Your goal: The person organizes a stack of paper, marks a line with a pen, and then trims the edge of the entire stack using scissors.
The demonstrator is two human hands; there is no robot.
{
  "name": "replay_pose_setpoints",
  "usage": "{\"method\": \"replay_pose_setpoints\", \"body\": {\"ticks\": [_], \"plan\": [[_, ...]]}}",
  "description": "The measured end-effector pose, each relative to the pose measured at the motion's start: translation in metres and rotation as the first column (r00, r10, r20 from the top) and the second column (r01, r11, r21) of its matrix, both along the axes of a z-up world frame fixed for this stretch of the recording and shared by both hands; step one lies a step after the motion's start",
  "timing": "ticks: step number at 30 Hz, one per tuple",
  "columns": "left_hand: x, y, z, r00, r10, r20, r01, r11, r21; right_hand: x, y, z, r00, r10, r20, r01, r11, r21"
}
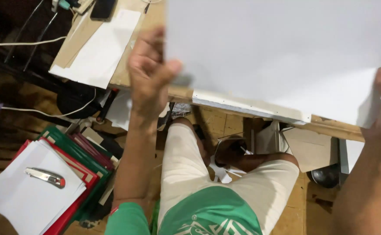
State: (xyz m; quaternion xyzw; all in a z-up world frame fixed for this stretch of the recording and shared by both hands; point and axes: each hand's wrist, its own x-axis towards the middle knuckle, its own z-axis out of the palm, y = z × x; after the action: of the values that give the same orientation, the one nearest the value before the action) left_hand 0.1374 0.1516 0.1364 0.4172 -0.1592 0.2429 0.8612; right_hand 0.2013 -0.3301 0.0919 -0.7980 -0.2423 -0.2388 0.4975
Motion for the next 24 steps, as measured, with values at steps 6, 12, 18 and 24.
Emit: {"method": "replay_pose_setpoints", "body": {"ticks": [6,12,18,24], "plan": [[0.002,-0.008,-0.015,0.947,0.213,-0.24,-0.031,0.804,0.594,-0.011,0.056,0.014,0.867,-0.033,-0.497,0.186,0.947,0.262],[0.016,0.009,-0.074,0.94,0.337,0.045,-0.201,0.443,0.874,-0.005,0.083,0.016,0.646,-0.132,-0.752,0.439,0.87,0.224],[0.006,0.009,-0.129,0.852,0.16,0.498,-0.507,0.016,0.862,0.011,0.051,-0.017,0.609,-0.144,-0.78,0.511,0.823,0.248],[0.01,0.011,-0.148,0.711,0.143,0.689,-0.686,-0.077,0.724,0.013,0.059,-0.027,0.613,-0.164,-0.773,0.438,0.884,0.161]]}}
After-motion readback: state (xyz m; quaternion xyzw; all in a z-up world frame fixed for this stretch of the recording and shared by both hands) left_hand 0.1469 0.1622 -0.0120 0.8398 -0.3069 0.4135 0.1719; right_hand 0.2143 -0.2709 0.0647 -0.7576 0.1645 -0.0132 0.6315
